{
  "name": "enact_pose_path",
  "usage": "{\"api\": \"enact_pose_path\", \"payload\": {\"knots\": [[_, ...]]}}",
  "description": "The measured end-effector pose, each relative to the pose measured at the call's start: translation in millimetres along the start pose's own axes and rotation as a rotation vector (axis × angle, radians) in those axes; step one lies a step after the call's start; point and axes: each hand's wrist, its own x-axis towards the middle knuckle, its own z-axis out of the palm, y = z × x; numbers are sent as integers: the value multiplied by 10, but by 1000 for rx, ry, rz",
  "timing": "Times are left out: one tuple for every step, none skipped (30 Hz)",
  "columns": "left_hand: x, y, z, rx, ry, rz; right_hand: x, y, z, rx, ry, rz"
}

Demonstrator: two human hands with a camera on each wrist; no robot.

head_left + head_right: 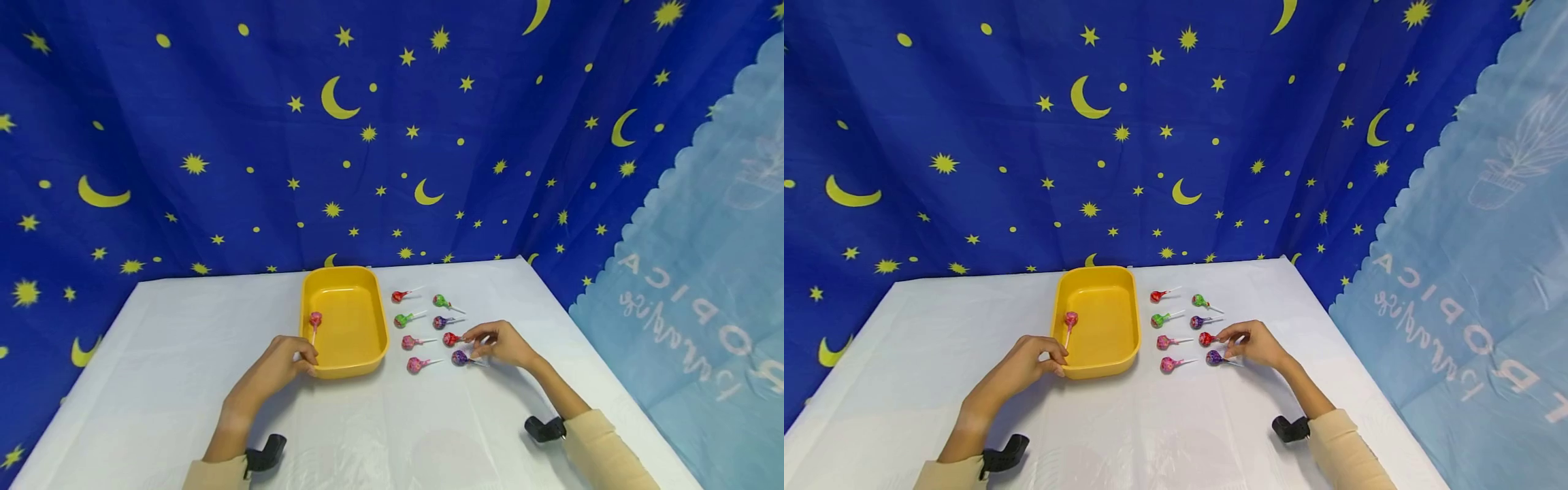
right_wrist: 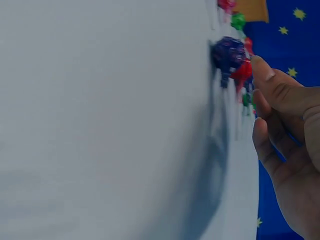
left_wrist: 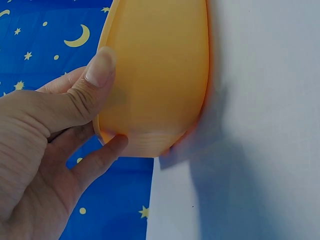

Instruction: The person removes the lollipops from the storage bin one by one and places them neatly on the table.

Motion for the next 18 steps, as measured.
{"api": "enact_pose_path", "payload": {"knots": [[0,2,1,-3,1,0,13,6,-23,0,14,-7],[0,0,2,-5,1,0,28,11,-46,7,26,-15],[0,-2,4,-4,0,0,46,33,-60,18,34,-25],[1,-6,5,-2,-2,-1,67,62,-69,27,40,-33],[2,-9,6,-2,-3,-2,89,91,-75,37,44,-38],[3,-12,7,0,-3,-3,112,119,-77,43,49,-40],[3,-14,7,2,-3,-3,138,149,-76,48,53,-40],[3,-14,6,4,-4,-2,163,171,-75,54,54,-34],[3,-13,4,5,-5,0,191,193,-68,55,55,-27],[2,-13,2,6,-5,2,221,196,-64,57,55,-21],[1,-11,0,7,-5,2,252,184,-59,62,51,-15],[-1,-10,-2,7,-5,1,287,164,-53,64,45,-12],[-2,-11,-4,6,-6,-1,322,140,-46,71,36,-11],[-4,-13,-4,5,-7,0,359,105,-37,79,28,-10],[-6,-15,-4,4,-7,1,399,69,-25,89,21,-14],[-6,-21,-1,4,-6,4,439,30,-12,97,12,-22],[-7,-25,1,3,-4,7,479,-12,3,104,4,-27],[-6,-30,5,3,-4,10,519,-51,19,112,-3,-39]]}}
